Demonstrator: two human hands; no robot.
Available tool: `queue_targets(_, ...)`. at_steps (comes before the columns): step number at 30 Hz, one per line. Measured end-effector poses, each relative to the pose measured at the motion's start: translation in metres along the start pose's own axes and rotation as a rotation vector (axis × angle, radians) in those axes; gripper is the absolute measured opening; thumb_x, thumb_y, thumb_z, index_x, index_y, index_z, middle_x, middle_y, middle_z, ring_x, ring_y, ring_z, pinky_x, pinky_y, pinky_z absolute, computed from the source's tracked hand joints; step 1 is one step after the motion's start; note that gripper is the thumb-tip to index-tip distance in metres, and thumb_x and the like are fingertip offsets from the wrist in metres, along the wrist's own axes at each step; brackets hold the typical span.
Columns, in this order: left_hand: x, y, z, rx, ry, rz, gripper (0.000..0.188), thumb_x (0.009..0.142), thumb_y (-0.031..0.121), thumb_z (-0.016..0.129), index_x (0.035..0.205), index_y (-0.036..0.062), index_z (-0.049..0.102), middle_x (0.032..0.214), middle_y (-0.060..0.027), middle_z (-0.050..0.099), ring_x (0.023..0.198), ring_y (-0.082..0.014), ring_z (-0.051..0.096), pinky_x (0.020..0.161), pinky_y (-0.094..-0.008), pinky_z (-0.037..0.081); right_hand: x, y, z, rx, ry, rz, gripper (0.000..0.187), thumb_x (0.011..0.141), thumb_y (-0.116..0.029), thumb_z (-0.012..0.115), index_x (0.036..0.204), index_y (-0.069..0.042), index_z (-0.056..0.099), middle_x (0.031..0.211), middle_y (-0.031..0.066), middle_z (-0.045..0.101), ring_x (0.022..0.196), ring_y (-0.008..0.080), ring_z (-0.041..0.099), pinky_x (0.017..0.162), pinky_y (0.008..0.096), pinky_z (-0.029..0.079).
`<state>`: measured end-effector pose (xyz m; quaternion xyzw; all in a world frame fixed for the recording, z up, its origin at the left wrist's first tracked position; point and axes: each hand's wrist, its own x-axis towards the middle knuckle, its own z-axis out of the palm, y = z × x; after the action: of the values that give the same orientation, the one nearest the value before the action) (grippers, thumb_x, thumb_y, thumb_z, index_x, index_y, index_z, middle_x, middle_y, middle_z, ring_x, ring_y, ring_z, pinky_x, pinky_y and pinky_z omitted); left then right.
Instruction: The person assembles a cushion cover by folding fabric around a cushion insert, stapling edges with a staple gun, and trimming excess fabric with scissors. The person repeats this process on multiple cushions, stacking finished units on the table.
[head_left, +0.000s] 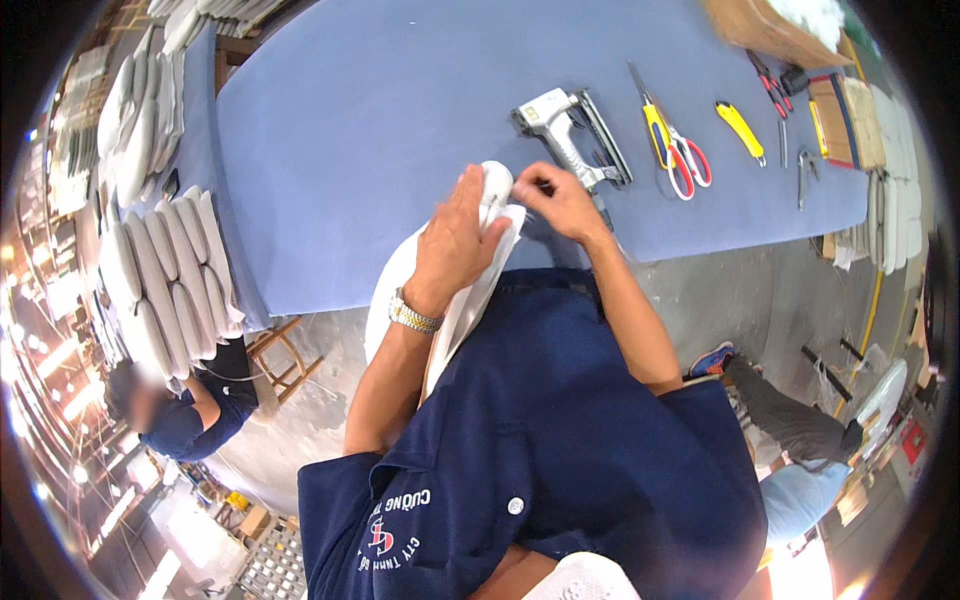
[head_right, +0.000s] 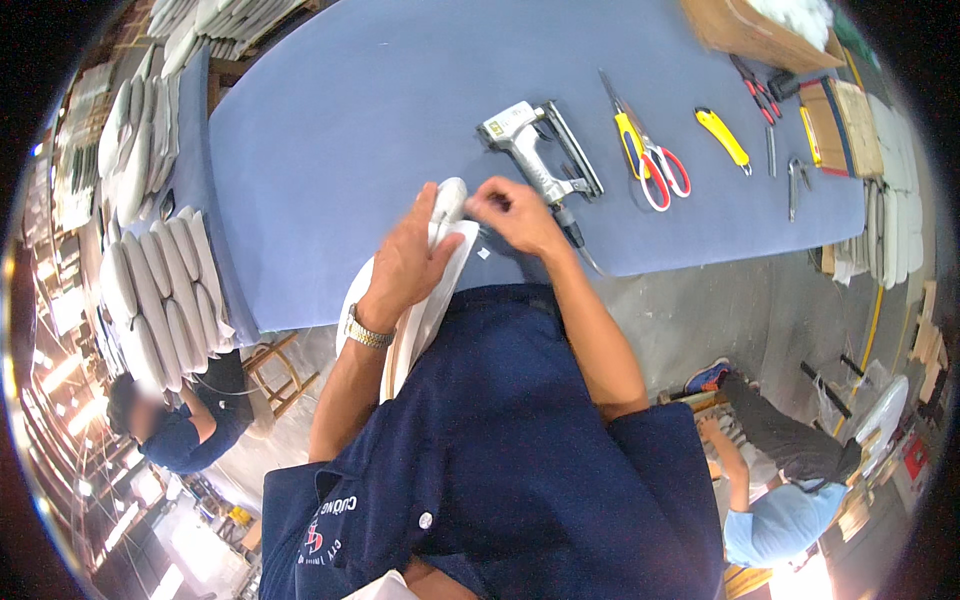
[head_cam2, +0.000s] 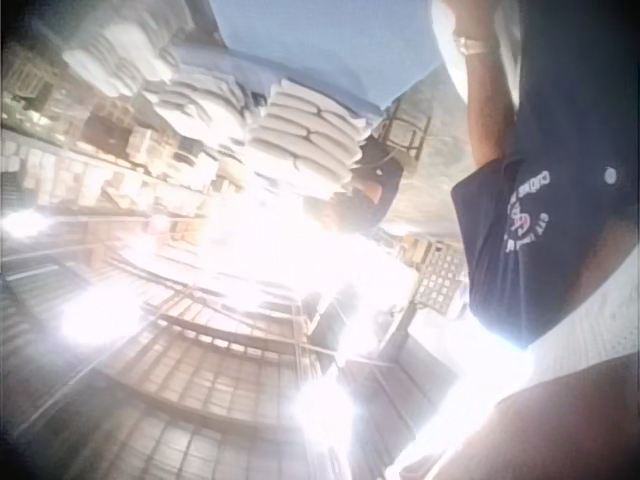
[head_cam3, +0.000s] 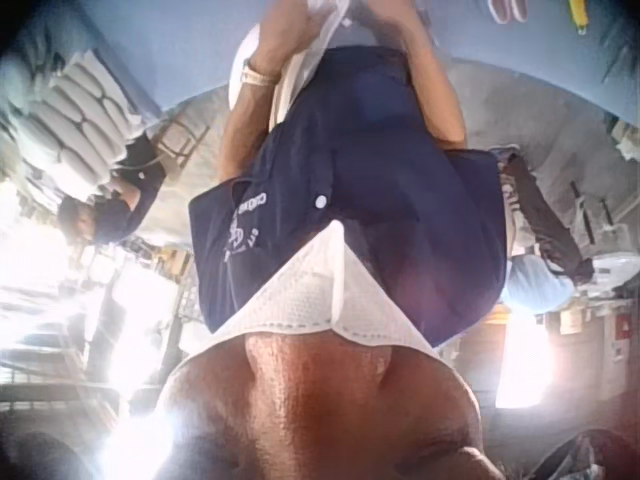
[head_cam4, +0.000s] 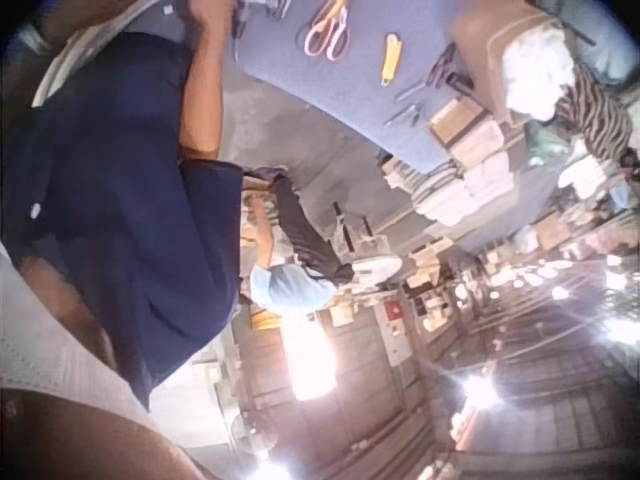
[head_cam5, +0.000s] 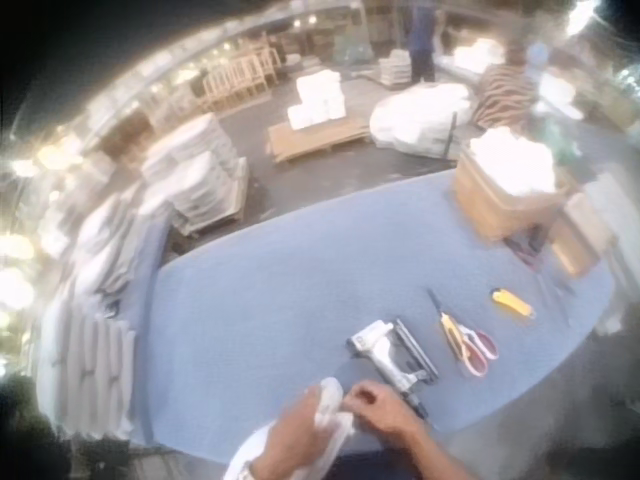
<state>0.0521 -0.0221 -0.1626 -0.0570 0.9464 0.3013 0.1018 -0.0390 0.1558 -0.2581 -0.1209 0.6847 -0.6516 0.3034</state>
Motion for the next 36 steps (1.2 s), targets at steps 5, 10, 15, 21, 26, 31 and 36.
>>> queue_targets(5,-0.008,0.007,0.003,0.019,0.089,0.079,0.073,0.096,0.025,0.07,0.154,-0.0034,0.036,0.149,-0.0303,0.051,0.134,-0.0431,0.055,0.11,-0.0479,0.047,0.026,0.02,-0.025,-0.715,0.484,-0.163,0.044,0.084,-0.02,0.08,0.121,-0.007,0.06,0.114,0.0178,0.065,0.109,0.0397,0.062,0.093,0.048,0.049)
queue_targets(10,-0.001,0.008,0.012,0.093,0.244,0.057,0.062,0.096,0.025,0.069,0.147,-0.0031,0.046,0.134,-0.0284,0.063,0.114,-0.0421,0.068,0.089,-0.0469,0.059,0.049,0.026,-0.019,-0.896,0.43,0.016,0.064,0.081,-0.01,0.081,0.136,-0.011,0.048,0.125,0.0224,0.057,0.115,0.0448,0.058,0.097,0.0517,0.05)
queue_targets(15,0.004,0.011,0.006,0.092,0.253,-0.001,0.055,0.097,0.025,0.069,0.142,-0.0012,0.051,0.124,-0.0273,0.069,0.104,-0.0406,0.072,0.083,-0.0474,0.061,0.058,0.017,-0.037,-0.777,0.411,0.112,0.07,0.079,-0.01,0.082,0.139,-0.011,0.045,0.126,0.0234,0.061,0.113,0.0423,0.063,0.096,0.0513,0.052)
queue_targets(21,0.004,0.007,0.012,0.089,0.271,-0.045,0.055,0.096,0.024,0.069,0.144,0.0026,0.052,0.115,-0.0257,0.072,0.094,-0.0404,0.074,0.076,-0.0481,0.061,-0.003,-0.051,-0.047,-0.151,0.267,0.068,0.056,0.082,-0.018,0.085,0.13,-0.001,0.063,0.117,0.0138,0.073,0.107,0.0231,0.07,0.092,0.0376,0.054)
queue_targets(26,0.005,0.008,0.014,0.074,0.293,-0.038,0.06,0.091,0.015,0.072,0.146,0.0074,0.051,0.112,-0.0249,0.073,0.092,-0.0396,0.074,0.073,-0.0474,0.061,-0.051,-0.079,-0.024,-0.183,0.046,-0.29,0.046,0.082,-0.009,0.081,0.124,0.003,0.067,0.109,0.0099,0.07,0.1,0.0195,0.066,0.091,0.0339,0.052)
queue_targets(31,0.004,0.009,0.011,0.057,0.282,-0.029,0.069,0.083,0.001,0.071,0.148,0.0076,0.049,0.113,-0.0248,0.072,0.093,-0.0391,0.074,0.075,-0.0471,0.061,-0.057,-0.075,-0.008,-0.206,0.063,-0.293,0.057,0.073,-0.015,0.08,0.128,-0.003,0.067,0.111,0.014,0.069,0.097,0.0287,0.069,0.085,0.0358,0.054)
queue_targets(36,0.005,0.007,0.011,0.042,0.294,-0.023,0.075,0.077,-0.006,0.067,0.149,0.0091,0.049,0.114,-0.0248,0.072,0.092,-0.0391,0.074,0.075,-0.0464,0.061,-0.06,-0.079,0.001,-0.21,0.077,-0.281,0.057,0.074,-0.016,0.08,0.127,-0.003,0.067,0.11,0.0139,0.071,0.095,0.0308,0.07,0.083,0.0356,0.054)
